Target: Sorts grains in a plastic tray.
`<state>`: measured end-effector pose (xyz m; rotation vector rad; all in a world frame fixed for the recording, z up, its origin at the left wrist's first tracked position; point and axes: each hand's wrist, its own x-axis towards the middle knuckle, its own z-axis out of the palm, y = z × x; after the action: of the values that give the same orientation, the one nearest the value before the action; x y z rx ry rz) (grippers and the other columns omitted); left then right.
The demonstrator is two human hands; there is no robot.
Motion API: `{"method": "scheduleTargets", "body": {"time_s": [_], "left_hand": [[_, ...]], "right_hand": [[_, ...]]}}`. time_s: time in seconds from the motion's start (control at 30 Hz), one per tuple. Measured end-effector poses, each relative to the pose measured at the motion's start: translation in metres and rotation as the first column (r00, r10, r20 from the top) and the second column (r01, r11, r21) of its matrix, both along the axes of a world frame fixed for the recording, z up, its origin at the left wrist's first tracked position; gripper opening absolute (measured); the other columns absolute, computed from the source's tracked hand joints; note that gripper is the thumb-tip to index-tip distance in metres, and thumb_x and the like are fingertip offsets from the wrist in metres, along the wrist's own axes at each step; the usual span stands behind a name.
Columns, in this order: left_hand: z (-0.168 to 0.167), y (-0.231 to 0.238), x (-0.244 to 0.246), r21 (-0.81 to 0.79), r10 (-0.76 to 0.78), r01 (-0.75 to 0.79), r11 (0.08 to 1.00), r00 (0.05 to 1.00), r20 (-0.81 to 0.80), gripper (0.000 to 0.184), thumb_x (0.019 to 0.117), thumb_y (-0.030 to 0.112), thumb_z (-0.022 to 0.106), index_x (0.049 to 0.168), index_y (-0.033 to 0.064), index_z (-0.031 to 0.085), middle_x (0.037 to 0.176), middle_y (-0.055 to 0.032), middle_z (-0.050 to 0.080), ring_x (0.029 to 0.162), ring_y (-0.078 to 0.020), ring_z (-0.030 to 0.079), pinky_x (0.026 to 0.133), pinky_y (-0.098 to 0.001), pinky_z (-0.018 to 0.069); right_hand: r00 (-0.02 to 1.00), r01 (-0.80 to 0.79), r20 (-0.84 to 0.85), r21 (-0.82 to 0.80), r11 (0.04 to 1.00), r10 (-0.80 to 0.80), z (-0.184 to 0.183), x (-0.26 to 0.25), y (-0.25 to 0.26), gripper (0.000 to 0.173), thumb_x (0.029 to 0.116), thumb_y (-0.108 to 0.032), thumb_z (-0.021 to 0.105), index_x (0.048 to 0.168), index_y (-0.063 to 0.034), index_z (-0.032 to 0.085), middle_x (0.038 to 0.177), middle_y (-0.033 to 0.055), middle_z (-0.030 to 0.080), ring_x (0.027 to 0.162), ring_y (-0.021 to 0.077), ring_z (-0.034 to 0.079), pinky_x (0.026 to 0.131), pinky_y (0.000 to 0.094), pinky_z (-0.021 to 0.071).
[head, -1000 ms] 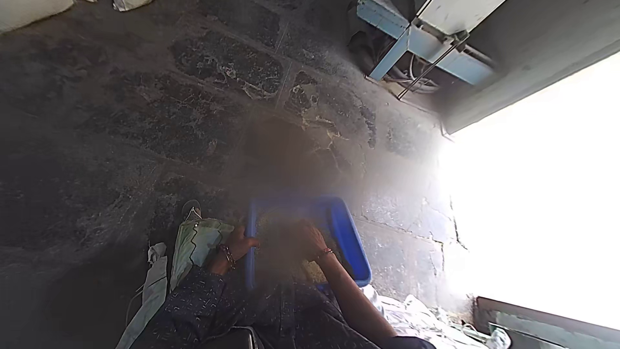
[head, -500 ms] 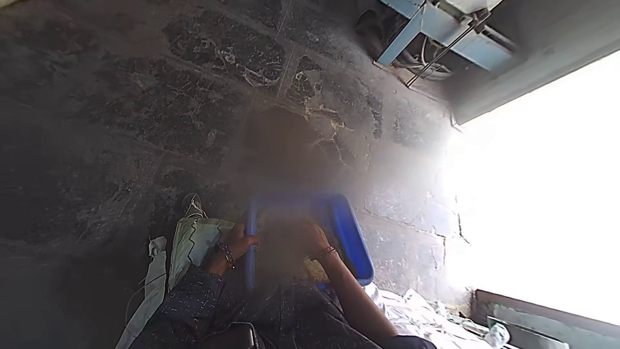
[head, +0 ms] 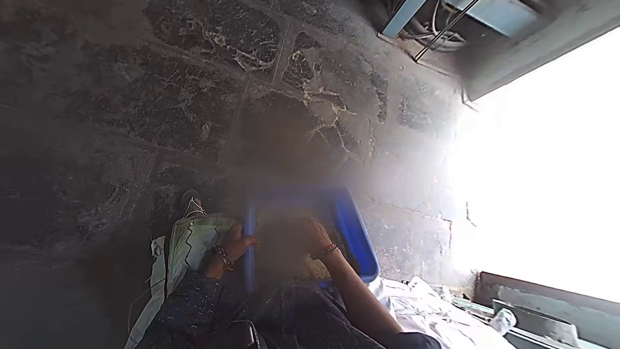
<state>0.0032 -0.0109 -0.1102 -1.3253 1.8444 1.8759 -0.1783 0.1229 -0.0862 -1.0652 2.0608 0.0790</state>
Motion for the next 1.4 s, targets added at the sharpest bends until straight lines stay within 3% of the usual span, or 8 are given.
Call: {"method": "scheduleTargets", "body": {"time_s": [0.13,0.5,0.67,0.77,0.93,1.13,1.27,1.4], "left_hand": [[0.000,0.002,0.002,0.012,0.020,-0.020,1.000,0.999,-0.032,0.047,0.0867,-0.001,0.070,0.130,-0.0113,0.055,0.124,-0.0269,0.059,0.113,-0.0307,0.060,0.099,-0.0448,0.0483],[-0.001,0.004,0.004,0.003,0.021,-0.021,1.000,0.998,-0.067,0.042,0.0872,-0.002,0.068,0.126,-0.0118,0.057,0.115,-0.0240,0.063,0.102,-0.0256,0.064,0.092,-0.0420,0.0519],[-0.002,0.005,0.004,0.001,0.041,-0.041,0.999,0.996,-0.074,0.047,0.0859,-0.002,0.070,0.129,-0.0127,0.055,0.125,-0.0279,0.058,0.112,-0.0313,0.060,0.098,-0.0453,0.0495],[0.000,0.005,0.005,-0.012,0.039,-0.040,0.999,0.997,-0.070,0.048,0.0857,-0.001,0.070,0.130,-0.0115,0.055,0.122,-0.0268,0.060,0.110,-0.0301,0.062,0.097,-0.0447,0.0501],[-0.001,0.003,0.005,-0.010,0.026,-0.026,1.000,0.999,-0.042,0.050,0.0868,0.001,0.072,0.131,-0.0133,0.053,0.129,-0.0300,0.056,0.119,-0.0356,0.057,0.102,-0.0481,0.0467],[0.000,0.004,0.005,-0.029,0.014,-0.016,0.999,0.997,-0.076,0.051,0.0864,0.000,0.071,0.132,-0.0118,0.053,0.126,-0.0280,0.059,0.115,-0.0324,0.060,0.100,-0.0461,0.0483],[-0.001,0.004,0.005,-0.023,0.013,-0.014,1.000,0.997,-0.075,0.050,0.0863,0.000,0.071,0.131,-0.0112,0.054,0.123,-0.0274,0.060,0.112,-0.0312,0.062,0.098,-0.0457,0.0494],[-0.002,0.003,0.006,-0.020,0.021,-0.022,1.000,0.997,-0.077,0.050,0.0850,0.000,0.072,0.130,-0.0114,0.055,0.122,-0.0269,0.061,0.110,-0.0307,0.062,0.097,-0.0457,0.0501]], "right_hand": [[1.000,0.017,-0.006,-0.090,0.996,-0.017,0.005,0.005,0.003,0.034,0.1083,-0.019,0.043,0.118,0.0046,0.065,0.120,0.0241,0.066,0.113,0.0385,0.066,0.095,0.0543,0.0503],[0.981,0.140,-0.089,-0.308,0.941,-0.175,0.010,0.006,0.008,0.046,0.1058,-0.038,0.054,0.104,0.0058,0.069,0.104,0.0232,0.070,0.098,0.0377,0.069,0.085,0.0539,0.0511],[0.991,0.128,-0.022,-0.101,0.987,-0.131,0.010,0.003,0.006,0.039,0.1061,-0.031,0.053,0.125,0.0001,0.066,0.124,0.0222,0.066,0.117,0.0372,0.064,0.100,0.0543,0.0481],[0.997,0.068,-0.023,-0.023,0.997,-0.069,0.008,0.006,0.005,0.036,0.1075,-0.026,0.048,0.123,0.0010,0.067,0.125,0.0225,0.066,0.120,0.0377,0.064,0.100,0.0561,0.0480],[0.995,0.078,-0.050,-0.121,0.990,-0.085,0.011,0.008,0.004,0.034,0.1075,-0.021,0.047,0.119,0.0035,0.067,0.123,0.0230,0.067,0.117,0.0379,0.065,0.098,0.0545,0.0490],[0.992,0.099,-0.069,-0.154,0.983,-0.110,0.011,0.008,0.007,0.039,0.1076,-0.030,0.051,0.112,0.0041,0.068,0.116,0.0226,0.068,0.111,0.0374,0.066,0.094,0.0540,0.0489],[0.990,0.113,-0.066,-0.145,0.983,-0.124,0.009,0.008,0.006,0.037,0.1046,-0.030,0.056,0.119,0.0011,0.068,0.119,0.0215,0.068,0.111,0.0365,0.066,0.095,0.0541,0.0497],[0.998,0.047,-0.036,-0.012,0.999,-0.048,0.007,0.009,0.003,0.036,0.1060,-0.027,0.052,0.125,-0.0001,0.066,0.127,0.0220,0.066,0.120,0.0378,0.063,0.100,0.0565,0.0476]]}}
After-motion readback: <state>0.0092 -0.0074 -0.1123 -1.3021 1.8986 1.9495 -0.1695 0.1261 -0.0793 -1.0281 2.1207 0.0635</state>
